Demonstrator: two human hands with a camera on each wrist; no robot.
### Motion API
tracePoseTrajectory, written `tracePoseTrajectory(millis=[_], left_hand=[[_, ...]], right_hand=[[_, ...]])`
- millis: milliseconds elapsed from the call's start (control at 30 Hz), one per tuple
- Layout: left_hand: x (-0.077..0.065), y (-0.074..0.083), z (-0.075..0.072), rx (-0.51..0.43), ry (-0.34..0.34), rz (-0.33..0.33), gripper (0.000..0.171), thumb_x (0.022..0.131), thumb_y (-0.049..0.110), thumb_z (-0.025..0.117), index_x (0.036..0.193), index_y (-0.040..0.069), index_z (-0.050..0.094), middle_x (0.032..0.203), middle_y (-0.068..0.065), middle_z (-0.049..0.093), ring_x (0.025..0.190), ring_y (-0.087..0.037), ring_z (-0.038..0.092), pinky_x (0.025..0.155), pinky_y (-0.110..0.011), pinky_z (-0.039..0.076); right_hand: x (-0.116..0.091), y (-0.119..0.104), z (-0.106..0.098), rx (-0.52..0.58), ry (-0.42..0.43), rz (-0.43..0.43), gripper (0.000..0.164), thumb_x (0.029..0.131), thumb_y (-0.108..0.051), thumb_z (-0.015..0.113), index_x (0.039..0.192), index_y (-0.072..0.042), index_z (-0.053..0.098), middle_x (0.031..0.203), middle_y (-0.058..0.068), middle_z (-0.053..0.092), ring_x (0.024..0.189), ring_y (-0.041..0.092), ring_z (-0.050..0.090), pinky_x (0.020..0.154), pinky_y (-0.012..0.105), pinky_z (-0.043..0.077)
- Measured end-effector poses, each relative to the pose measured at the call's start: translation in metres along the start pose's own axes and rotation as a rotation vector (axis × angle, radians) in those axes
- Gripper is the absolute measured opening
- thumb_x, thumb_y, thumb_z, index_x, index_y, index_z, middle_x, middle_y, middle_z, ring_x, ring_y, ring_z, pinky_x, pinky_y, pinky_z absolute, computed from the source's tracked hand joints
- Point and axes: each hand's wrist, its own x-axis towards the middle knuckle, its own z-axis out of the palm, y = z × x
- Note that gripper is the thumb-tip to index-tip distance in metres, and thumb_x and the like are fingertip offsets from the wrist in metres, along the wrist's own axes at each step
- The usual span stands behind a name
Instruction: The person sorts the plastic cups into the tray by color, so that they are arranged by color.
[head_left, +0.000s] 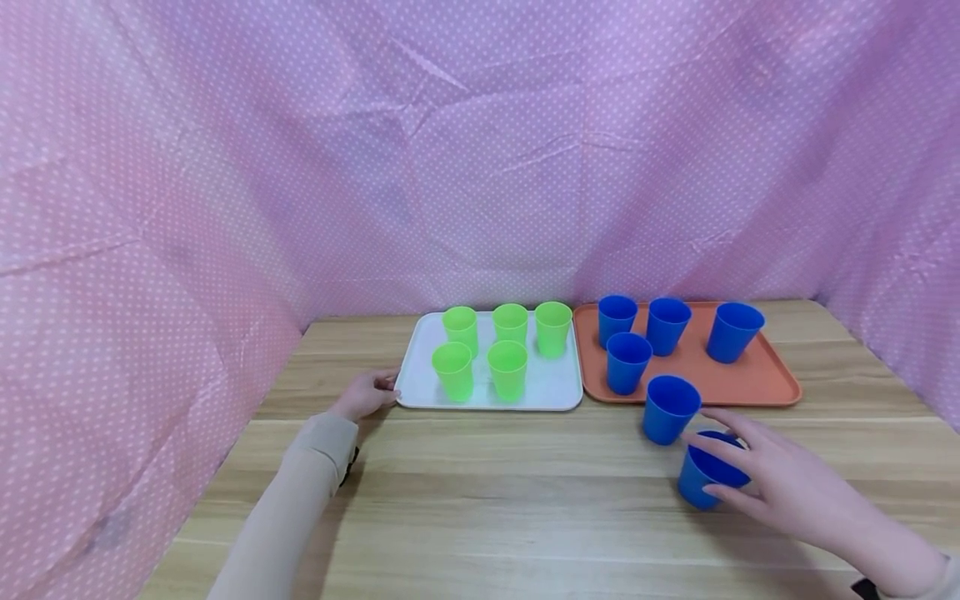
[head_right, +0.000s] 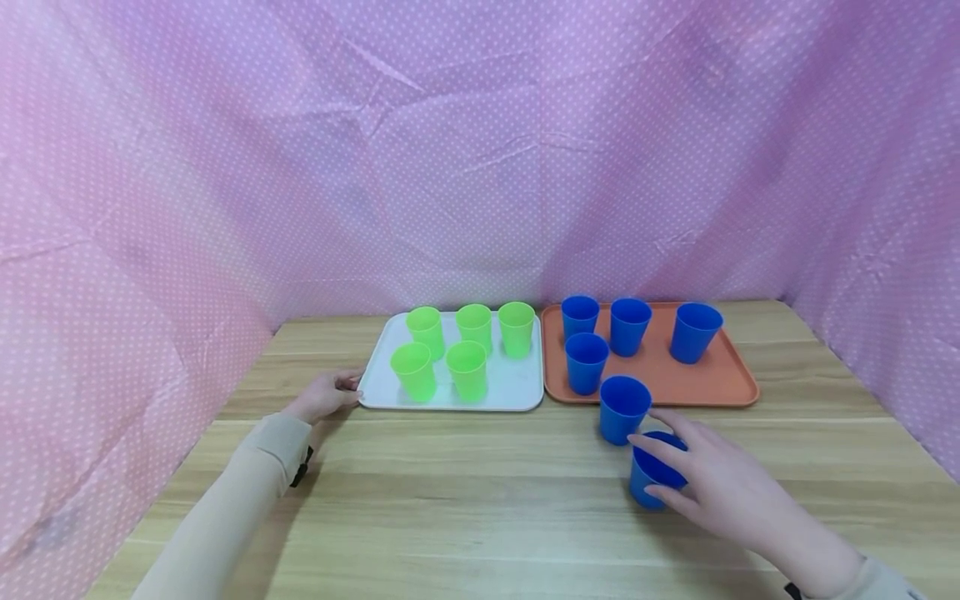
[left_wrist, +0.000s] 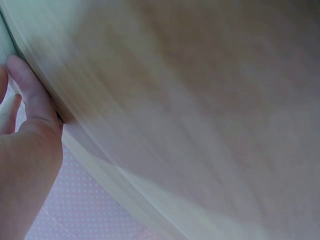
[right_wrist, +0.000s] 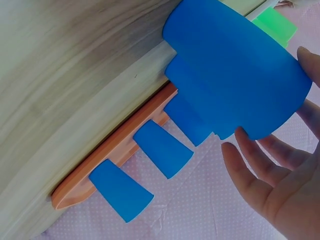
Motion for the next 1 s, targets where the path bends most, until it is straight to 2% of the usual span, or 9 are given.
tracePoseTrajectory(millis=[167, 333, 500, 800, 1000], left_hand=[[-0.0017, 0.0003, 0.0003, 0.009, 0.004, -0.003, 0.051, 0.088, 0.006, 0.062, 0.137, 0.001, 0.048, 0.099, -0.013, 0.058, 0.09, -0.02, 0.051, 0.071, -0.021, 0.043], [-0.0014, 0.0001, 0.0012, -0.006, -0.002, 0.0, 0.049, 0.089, 0.006, 0.061, 0.137, 0.001, 0.048, 0.101, -0.012, 0.057, 0.093, -0.02, 0.05, 0.074, -0.021, 0.043], [-0.0019, -0.0007, 0.0035, -0.022, -0.003, 0.015, 0.048, 0.089, 0.003, 0.061, 0.136, -0.001, 0.049, 0.102, -0.013, 0.057, 0.095, -0.021, 0.05, 0.075, -0.021, 0.044], [-0.0035, 0.0001, 0.0032, -0.047, -0.008, -0.009, 0.049, 0.09, 0.002, 0.059, 0.137, -0.001, 0.046, 0.105, -0.014, 0.056, 0.096, -0.021, 0.05, 0.075, -0.02, 0.045], [-0.0021, 0.0012, 0.0012, -0.017, -0.002, -0.011, 0.049, 0.09, 0.005, 0.06, 0.137, 0.0, 0.047, 0.107, -0.015, 0.057, 0.098, -0.022, 0.05, 0.077, -0.022, 0.044]], right_hand=[[-0.0026, 0.0009, -0.0015, 0.007, -0.041, 0.038, 0.058, 0.06, -0.029, 0.087, 0.114, -0.019, 0.067, 0.121, 0.013, 0.055, 0.085, 0.02, 0.062, 0.061, 0.028, 0.053], [-0.0049, 0.0017, -0.0027, -0.013, -0.086, 0.068, 0.054, 0.062, -0.033, 0.086, 0.112, -0.018, 0.069, 0.119, 0.01, 0.059, 0.098, 0.027, 0.059, 0.069, 0.041, 0.054], [-0.007, 0.0023, -0.003, -0.041, -0.082, 0.072, 0.055, 0.061, -0.035, 0.086, 0.111, -0.019, 0.069, 0.113, 0.004, 0.062, 0.096, 0.023, 0.057, 0.072, 0.044, 0.052], [-0.0067, 0.0041, -0.0028, -0.034, -0.079, 0.094, 0.055, 0.061, -0.032, 0.086, 0.112, -0.02, 0.069, 0.111, 0.005, 0.062, 0.096, 0.024, 0.058, 0.074, 0.047, 0.052], [-0.0067, 0.0078, -0.0024, -0.032, -0.074, 0.09, 0.056, 0.06, -0.03, 0.087, 0.112, -0.019, 0.069, 0.112, 0.007, 0.062, 0.096, 0.025, 0.058, 0.072, 0.046, 0.052]])
